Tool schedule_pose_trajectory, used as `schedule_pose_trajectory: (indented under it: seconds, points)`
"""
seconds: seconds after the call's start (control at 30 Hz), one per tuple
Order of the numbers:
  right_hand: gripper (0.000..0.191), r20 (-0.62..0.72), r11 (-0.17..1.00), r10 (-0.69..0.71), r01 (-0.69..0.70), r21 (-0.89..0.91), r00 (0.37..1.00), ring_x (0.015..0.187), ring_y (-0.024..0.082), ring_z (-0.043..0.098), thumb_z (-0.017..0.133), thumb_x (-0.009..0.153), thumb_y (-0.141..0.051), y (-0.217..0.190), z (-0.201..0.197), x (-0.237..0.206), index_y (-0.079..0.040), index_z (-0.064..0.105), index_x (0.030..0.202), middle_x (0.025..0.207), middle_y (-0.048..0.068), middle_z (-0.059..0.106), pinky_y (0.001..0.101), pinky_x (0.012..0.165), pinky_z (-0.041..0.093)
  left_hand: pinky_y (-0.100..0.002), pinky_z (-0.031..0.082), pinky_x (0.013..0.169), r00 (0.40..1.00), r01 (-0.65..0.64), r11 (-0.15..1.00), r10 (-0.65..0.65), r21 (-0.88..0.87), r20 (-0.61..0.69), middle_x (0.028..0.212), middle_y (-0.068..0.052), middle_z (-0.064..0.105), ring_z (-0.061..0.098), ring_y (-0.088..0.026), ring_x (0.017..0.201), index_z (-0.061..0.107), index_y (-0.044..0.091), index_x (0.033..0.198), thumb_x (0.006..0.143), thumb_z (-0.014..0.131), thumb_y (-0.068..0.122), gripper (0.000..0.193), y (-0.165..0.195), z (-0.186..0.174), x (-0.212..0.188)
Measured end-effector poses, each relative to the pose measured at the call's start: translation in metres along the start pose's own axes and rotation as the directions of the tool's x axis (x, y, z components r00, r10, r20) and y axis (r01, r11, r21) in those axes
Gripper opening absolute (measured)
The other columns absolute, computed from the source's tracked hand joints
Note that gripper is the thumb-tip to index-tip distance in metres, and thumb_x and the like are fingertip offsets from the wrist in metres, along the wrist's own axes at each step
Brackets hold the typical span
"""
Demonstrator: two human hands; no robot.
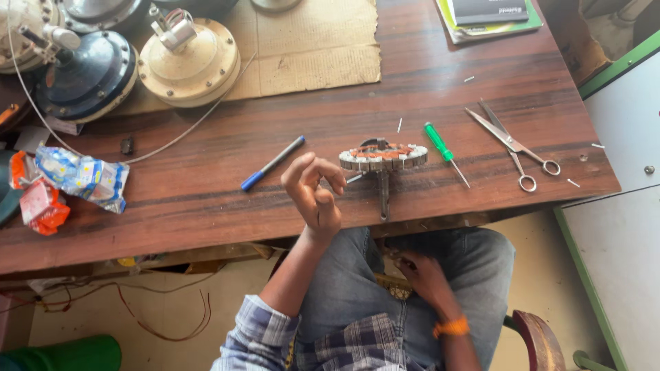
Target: The person uses a green screwdriver to adjust small metal pins on a circular electrical component held in a bench vise. They repeatedly insert, remove, and reposition the pins while rotating the component to access different slots.
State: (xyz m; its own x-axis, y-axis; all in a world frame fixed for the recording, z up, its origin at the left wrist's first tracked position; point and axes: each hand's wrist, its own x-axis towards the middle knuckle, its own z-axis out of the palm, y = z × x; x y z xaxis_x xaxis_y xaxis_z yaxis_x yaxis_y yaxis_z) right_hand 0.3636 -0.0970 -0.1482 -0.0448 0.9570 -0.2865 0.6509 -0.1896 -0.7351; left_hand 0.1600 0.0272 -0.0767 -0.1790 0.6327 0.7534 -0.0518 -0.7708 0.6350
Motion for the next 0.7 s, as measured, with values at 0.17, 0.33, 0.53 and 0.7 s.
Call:
schedule_pose_trajectory:
  seconds: [0.17, 0.33, 0.53, 0.7]
  points:
    - [0.016, -0.351, 0.967, -0.122, 0.191, 0.168, 0.928, 0.086, 0.018, 0.074, 0.068, 0.092, -0.011, -0.014, -0.033, -0.025, -0.004, 0.077, 0.104, 0.095, 0.009, 0.077, 0.0329, 0.077, 0.057, -0.044, 0.041, 0.096, 0.978, -0.195, 0.931, 0.162, 0.309, 0.130, 0.107, -0.008, 0.062, 0.061, -0.022, 0.099, 0.038, 0.020, 0.142, 0.098, 0.071, 0.044, 0.060, 0.004, -0.003, 0.014]
    - [0.015, -0.494, 0.915, -0.175, 0.327, 0.238, 0.851, 0.076, 0.015, 0.065, 0.068, 0.094, 0.000, -0.033, -0.057, -0.028, -0.002, 0.074, 0.107, 0.081, 0.006, 0.068, 0.0282, 0.071, 0.051, -0.044, 0.042, 0.108, 0.915, -0.267, 0.881, 0.104, 0.391, 0.391, 0.132, -0.012, 0.057, 0.054, -0.028, 0.127, 0.052, 0.022, 0.138, 0.091, 0.079, 0.035, 0.056, 0.019, 0.002, 0.023]
    - [0.014, -0.401, 0.890, -0.281, 0.393, 0.230, 0.872, 0.074, 0.012, 0.067, 0.070, 0.089, 0.001, -0.015, -0.048, -0.034, -0.002, 0.075, 0.101, 0.080, 0.006, 0.070, 0.0261, 0.069, 0.052, -0.042, 0.049, 0.111, 0.866, -0.103, 0.953, -0.055, 0.286, 0.496, 0.140, -0.010, 0.058, 0.056, -0.027, 0.129, 0.050, 0.019, 0.146, 0.093, 0.081, 0.027, 0.062, 0.018, -0.004, 0.040]
    - [0.015, -0.356, 0.918, -0.174, 0.283, 0.279, 0.918, 0.072, 0.013, 0.069, 0.068, 0.090, -0.003, 0.036, -0.006, -0.018, -0.001, 0.076, 0.102, 0.086, 0.008, 0.076, 0.0275, 0.066, 0.053, -0.045, 0.050, 0.115, 0.772, -0.007, 0.911, -0.257, 0.412, 0.581, 0.141, -0.006, 0.062, 0.057, -0.028, 0.131, 0.048, 0.017, 0.151, 0.088, 0.084, 0.027, 0.073, 0.013, -0.010, 0.050]
